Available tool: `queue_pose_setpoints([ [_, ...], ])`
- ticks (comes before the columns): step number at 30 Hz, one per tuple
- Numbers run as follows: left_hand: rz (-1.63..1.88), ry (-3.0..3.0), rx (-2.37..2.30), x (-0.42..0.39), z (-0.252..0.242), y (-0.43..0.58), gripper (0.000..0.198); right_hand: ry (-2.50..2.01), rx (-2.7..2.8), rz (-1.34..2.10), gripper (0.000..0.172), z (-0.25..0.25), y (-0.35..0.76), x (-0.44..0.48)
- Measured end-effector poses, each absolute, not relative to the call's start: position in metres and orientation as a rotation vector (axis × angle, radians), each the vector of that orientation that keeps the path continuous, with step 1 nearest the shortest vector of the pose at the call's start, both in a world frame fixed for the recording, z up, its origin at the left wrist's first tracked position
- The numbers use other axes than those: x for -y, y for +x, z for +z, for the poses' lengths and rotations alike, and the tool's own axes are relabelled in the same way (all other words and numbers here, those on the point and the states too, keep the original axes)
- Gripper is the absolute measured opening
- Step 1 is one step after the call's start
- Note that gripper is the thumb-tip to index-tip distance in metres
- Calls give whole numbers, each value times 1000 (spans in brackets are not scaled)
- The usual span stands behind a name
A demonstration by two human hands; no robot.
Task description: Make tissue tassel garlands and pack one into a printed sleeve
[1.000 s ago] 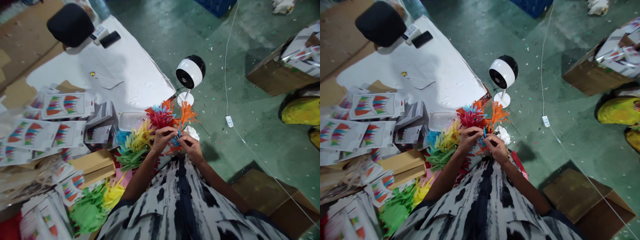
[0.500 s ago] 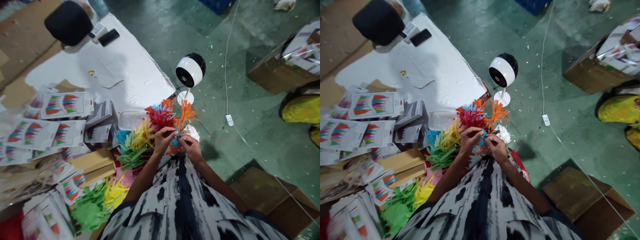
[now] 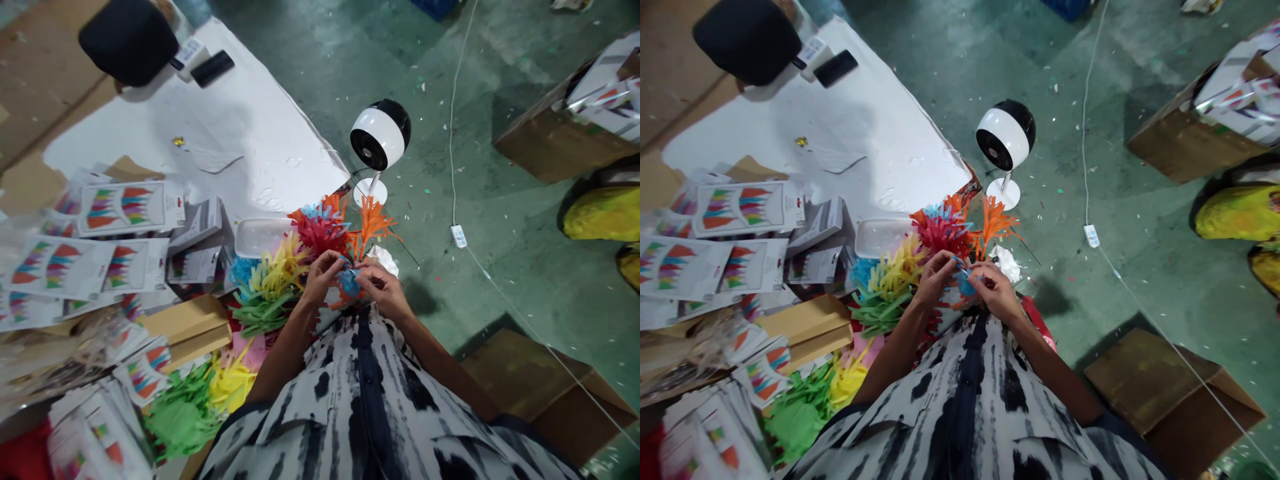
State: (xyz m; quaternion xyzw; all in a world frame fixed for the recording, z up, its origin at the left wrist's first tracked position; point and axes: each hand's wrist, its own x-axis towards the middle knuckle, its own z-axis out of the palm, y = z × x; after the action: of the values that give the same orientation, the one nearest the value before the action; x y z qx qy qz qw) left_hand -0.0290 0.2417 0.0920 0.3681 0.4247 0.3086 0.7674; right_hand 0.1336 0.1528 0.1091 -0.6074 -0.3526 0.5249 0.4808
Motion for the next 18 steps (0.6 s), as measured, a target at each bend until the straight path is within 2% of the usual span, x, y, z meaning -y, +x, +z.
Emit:
queue_pose_setpoints([
  [7,605,918,-956,-243,99,-27,37,-1610,1230,1031,16,114,144,-151],
  [18,573,931,-923,-240,97,-27,34,-1733,1267,994,14,118,144,-153],
])
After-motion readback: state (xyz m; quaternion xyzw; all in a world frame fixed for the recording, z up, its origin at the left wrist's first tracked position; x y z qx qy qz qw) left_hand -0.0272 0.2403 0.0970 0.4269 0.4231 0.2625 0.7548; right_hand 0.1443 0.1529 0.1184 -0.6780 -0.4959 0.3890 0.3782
